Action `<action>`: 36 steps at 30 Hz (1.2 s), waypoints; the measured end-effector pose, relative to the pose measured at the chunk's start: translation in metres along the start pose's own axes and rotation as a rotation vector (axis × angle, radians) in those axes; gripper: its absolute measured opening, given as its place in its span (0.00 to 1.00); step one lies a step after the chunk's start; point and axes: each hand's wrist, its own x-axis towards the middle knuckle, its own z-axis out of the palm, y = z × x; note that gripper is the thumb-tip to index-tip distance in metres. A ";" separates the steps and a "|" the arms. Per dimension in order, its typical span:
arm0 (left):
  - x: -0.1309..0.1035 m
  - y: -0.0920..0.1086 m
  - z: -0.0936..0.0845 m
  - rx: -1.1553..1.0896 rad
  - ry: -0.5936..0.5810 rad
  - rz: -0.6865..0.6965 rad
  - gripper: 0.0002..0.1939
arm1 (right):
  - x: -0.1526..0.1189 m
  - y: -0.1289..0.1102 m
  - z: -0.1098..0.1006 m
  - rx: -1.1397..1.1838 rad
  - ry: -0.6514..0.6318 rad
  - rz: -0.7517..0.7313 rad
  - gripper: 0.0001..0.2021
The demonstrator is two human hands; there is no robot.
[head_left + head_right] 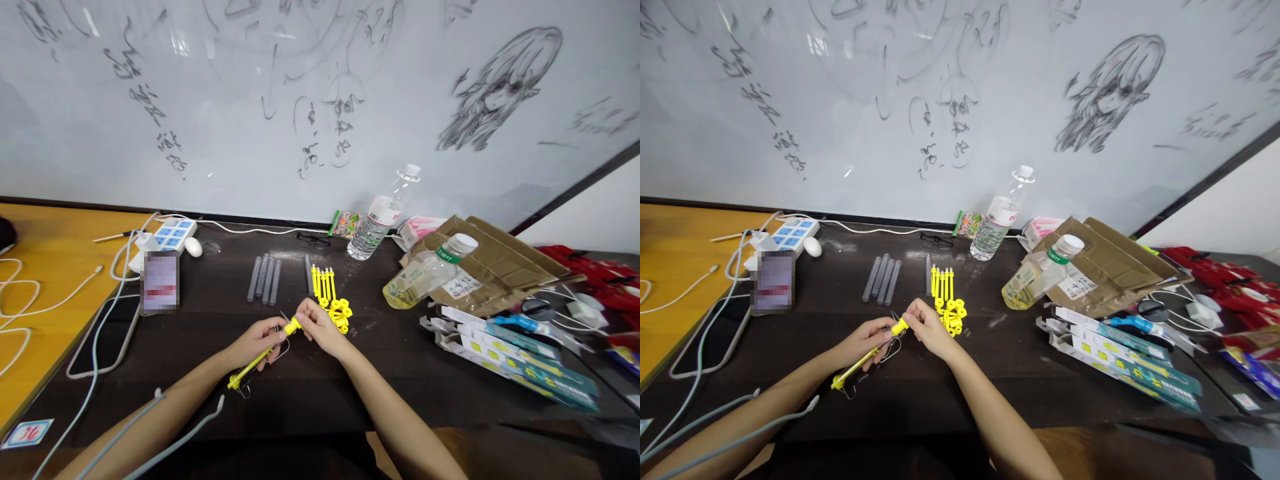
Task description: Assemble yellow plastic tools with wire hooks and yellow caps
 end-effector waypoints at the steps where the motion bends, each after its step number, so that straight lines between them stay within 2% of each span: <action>1: 0.000 -0.001 0.000 -0.007 0.002 0.017 0.19 | 0.000 -0.002 -0.001 0.016 -0.015 -0.001 0.14; 5: 0.001 0.001 -0.001 0.002 0.037 0.084 0.17 | -0.001 -0.006 -0.002 0.064 -0.058 -0.034 0.13; 11: 0.000 0.006 -0.001 0.008 0.050 0.050 0.18 | -0.003 -0.006 -0.002 0.080 -0.094 -0.071 0.11; 20: 0.001 0.001 0.000 0.066 0.042 0.043 0.16 | -0.002 -0.002 0.003 0.083 0.002 -0.027 0.13; 24: 0.004 0.002 -0.002 -0.076 0.086 0.066 0.24 | 0.002 -0.003 -0.002 0.131 0.148 -0.013 0.15; 26: 0.004 0.005 -0.005 -0.163 0.052 0.076 0.29 | 0.004 -0.004 -0.006 0.190 0.248 0.019 0.16; 29: 0.005 0.008 -0.008 -0.223 0.000 0.080 0.30 | 0.006 -0.006 -0.011 0.265 0.358 0.080 0.17; 32: 0.006 0.006 -0.010 -0.192 0.080 0.074 0.31 | 0.006 -0.007 -0.011 0.295 0.376 0.107 0.18; 36: 0.008 0.000 -0.011 -0.142 0.215 0.055 0.35 | 0.005 -0.006 -0.008 0.288 0.317 0.091 0.18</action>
